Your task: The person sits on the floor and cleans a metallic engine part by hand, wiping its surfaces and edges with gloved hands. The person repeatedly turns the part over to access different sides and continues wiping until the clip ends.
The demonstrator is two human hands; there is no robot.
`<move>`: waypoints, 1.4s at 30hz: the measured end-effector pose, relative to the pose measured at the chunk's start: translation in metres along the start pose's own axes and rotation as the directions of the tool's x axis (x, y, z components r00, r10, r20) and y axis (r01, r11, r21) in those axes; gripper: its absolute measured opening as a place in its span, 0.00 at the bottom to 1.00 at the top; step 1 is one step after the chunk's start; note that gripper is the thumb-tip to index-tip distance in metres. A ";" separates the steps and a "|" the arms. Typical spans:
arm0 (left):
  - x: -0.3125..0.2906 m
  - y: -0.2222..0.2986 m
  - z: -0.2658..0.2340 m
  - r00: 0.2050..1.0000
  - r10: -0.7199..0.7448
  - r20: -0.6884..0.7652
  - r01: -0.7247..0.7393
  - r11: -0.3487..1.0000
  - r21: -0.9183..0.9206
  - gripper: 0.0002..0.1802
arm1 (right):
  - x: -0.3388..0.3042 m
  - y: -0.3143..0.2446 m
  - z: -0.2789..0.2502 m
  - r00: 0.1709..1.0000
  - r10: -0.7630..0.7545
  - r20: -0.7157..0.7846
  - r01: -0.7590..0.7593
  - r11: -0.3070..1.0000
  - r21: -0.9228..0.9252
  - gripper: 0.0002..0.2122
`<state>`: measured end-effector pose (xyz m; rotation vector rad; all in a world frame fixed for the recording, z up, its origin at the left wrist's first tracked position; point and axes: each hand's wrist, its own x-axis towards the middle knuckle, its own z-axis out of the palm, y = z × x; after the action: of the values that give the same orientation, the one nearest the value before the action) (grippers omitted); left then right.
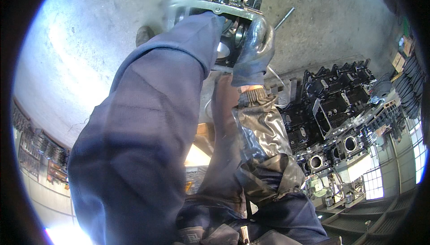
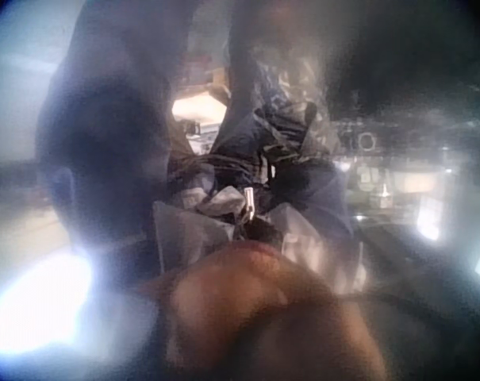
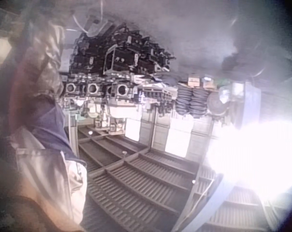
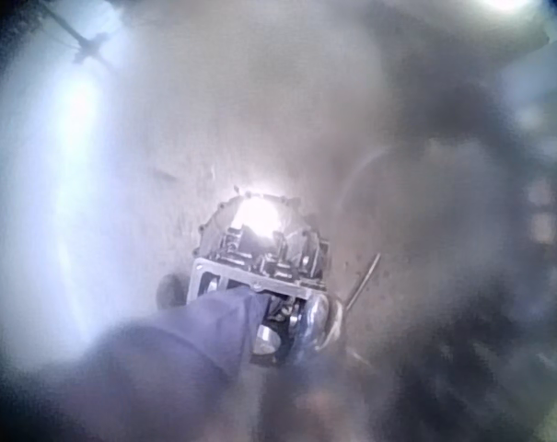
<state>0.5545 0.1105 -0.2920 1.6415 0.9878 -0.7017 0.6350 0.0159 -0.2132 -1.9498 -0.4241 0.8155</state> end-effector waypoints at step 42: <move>0.002 -0.001 -0.007 0.973 -0.025 0.230 0.009 0.998 0.069 0.20 | 0.001 -0.013 0.000 1.000 -0.026 -0.002 0.026 0.996 -0.088 0.24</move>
<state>0.5546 0.1176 -0.2921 1.5696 0.8192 -0.9239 0.6364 0.0225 -0.2023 -2.0220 -0.4895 0.7893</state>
